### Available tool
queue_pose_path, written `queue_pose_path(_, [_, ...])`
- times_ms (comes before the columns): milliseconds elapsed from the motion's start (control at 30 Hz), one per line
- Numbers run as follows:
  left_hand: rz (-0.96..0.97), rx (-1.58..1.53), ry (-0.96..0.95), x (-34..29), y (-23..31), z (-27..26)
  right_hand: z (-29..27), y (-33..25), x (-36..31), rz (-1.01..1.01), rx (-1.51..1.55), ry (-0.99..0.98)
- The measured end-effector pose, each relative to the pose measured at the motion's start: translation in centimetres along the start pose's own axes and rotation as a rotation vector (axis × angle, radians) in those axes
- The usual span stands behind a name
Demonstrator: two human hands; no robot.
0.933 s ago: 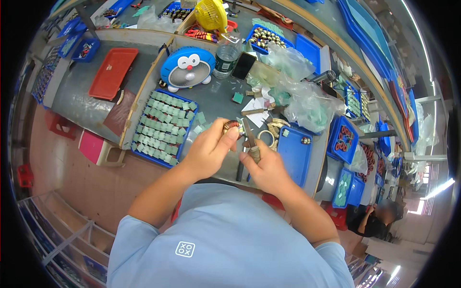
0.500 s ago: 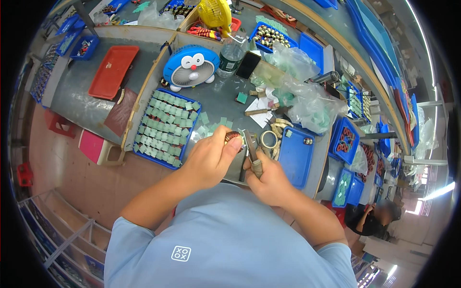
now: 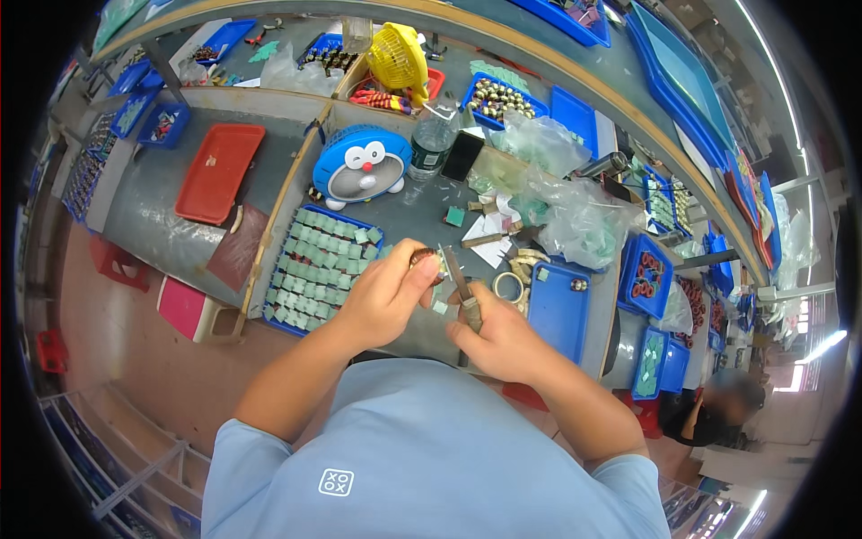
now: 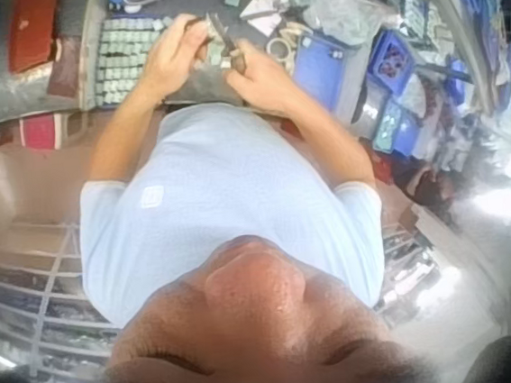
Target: Assembling and finishing electronic induction components using hand tools.
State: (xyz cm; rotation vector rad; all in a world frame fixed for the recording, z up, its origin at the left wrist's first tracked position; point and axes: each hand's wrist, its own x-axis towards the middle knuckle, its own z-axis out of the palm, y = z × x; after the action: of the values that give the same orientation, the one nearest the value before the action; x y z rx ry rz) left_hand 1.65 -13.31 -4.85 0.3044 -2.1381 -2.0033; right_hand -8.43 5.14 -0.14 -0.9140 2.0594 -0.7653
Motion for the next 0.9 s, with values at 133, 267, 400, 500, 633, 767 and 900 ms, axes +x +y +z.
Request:
queue_pose_path(133, [0.027, 0.053, 0.02, 0.4, 0.3, -0.1, 0.5, -0.2, 0.4, -0.037, -0.059, 0.082])
queue_pose_path(267, [0.039, 0.072, 0.067, 0.1, 0.7, 0.4, 0.7, -0.3, 0.1, -0.069, -0.107, 0.13])
queue_pose_path(400, [0.073, 0.08, 0.102, 0.2, 1.6, 1.6, 1.3, 0.9, 0.0, -0.118, -0.1, 0.213])
queue_pose_path(500, [0.175, 0.206, 0.261, -0.1, 0.4, 3.6, 2.0, 2.8, 0.8, -0.24, -0.251, 0.411])
queue_pose_path(633, [0.147, 0.16, 0.4, 1.0, -1.7, 5.6, 1.5, 4.6, 2.3, -0.282, -0.471, 0.556])
queue_pose_path(767, [0.024, -0.265, 0.251, 0.9, -1.2, 5.4, 0.1, 4.1, 0.8, -0.372, -0.503, 0.68])
queue_pose_path(900, [0.06, -0.701, 0.12, 0.2, -2.1, 5.7, -1.1, 6.8, -1.9, -0.296, -0.336, 0.647])
